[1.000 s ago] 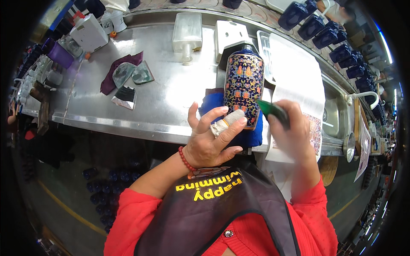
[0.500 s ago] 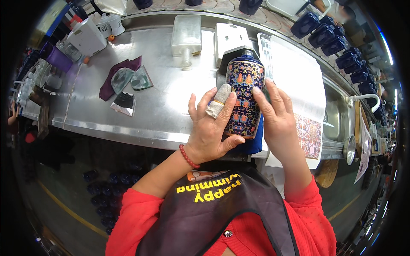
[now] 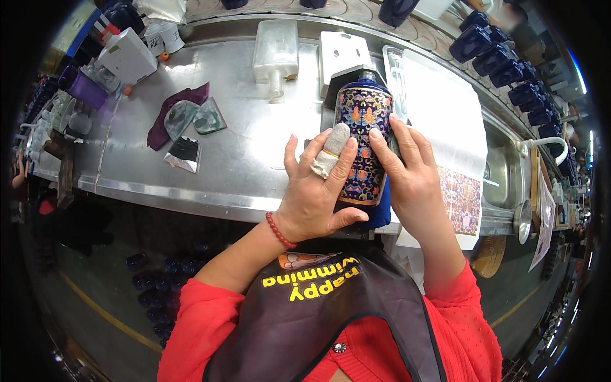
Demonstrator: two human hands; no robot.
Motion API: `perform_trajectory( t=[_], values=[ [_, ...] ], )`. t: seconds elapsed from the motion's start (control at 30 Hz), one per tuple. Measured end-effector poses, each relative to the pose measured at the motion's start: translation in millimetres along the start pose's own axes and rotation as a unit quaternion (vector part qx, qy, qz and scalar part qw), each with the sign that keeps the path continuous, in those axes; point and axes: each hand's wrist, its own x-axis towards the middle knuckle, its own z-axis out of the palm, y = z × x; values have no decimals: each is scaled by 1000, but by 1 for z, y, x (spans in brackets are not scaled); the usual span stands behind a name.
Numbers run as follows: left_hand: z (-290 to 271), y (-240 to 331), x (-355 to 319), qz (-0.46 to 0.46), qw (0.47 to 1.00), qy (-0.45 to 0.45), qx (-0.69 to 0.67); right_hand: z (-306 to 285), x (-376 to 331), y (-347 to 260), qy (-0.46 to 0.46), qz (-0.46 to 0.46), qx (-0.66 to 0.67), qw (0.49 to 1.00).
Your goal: The person applies a decorative sticker to a dark blue cylindrical container, smoothing it with a green plastic card and fingers to remove air bubbles. They rotate the container to align and press the sticker edges, then place the finished container on a nearby surface.
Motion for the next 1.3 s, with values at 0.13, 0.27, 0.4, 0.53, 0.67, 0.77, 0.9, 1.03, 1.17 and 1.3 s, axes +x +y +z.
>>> perform_trajectory(
  t=[0.13, 0.27, 0.4, 0.53, 0.67, 0.77, 0.9, 1.03, 1.17, 1.3],
  values=[
    [0, 4, 2, 15, 1000, -3, -6, 0, 0, 0, 6, 0, 9, 1000],
    [0, 8, 1, 46, 998, -12, 42, 2, 0, 1, 13, 0, 20, 1000],
    [5, 15, 1, 77, 992, 16, 100, 3, 0, 4, 33, -8, 42, 999],
    [4, 18, 7, 94, 984, 15, 149, 0, 3, 8, 46, -16, 73, 996],
    [-6, 20, 16, 72, 991, -11, 110, -2, 3, 10, 40, -18, 75, 996],
    [-9, 23, 22, 46, 993, -30, 102, -2, 2, 10, 40, -15, 77, 996],
    [-9, 27, 27, 22, 993, -33, 107, 0, 0, 10, 34, -9, 79, 996],
    [-13, 32, 30, 12, 992, -29, 118, 2, -1, 13, 42, -13, 81, 996],
    [-12, 32, 43, 9, 993, -21, 114, 8, -3, 16, 58, -9, 88, 994],
    [-9, 30, 52, 19, 993, -28, 115, 13, -10, 18, 40, 11, 104, 994]
  ],
)
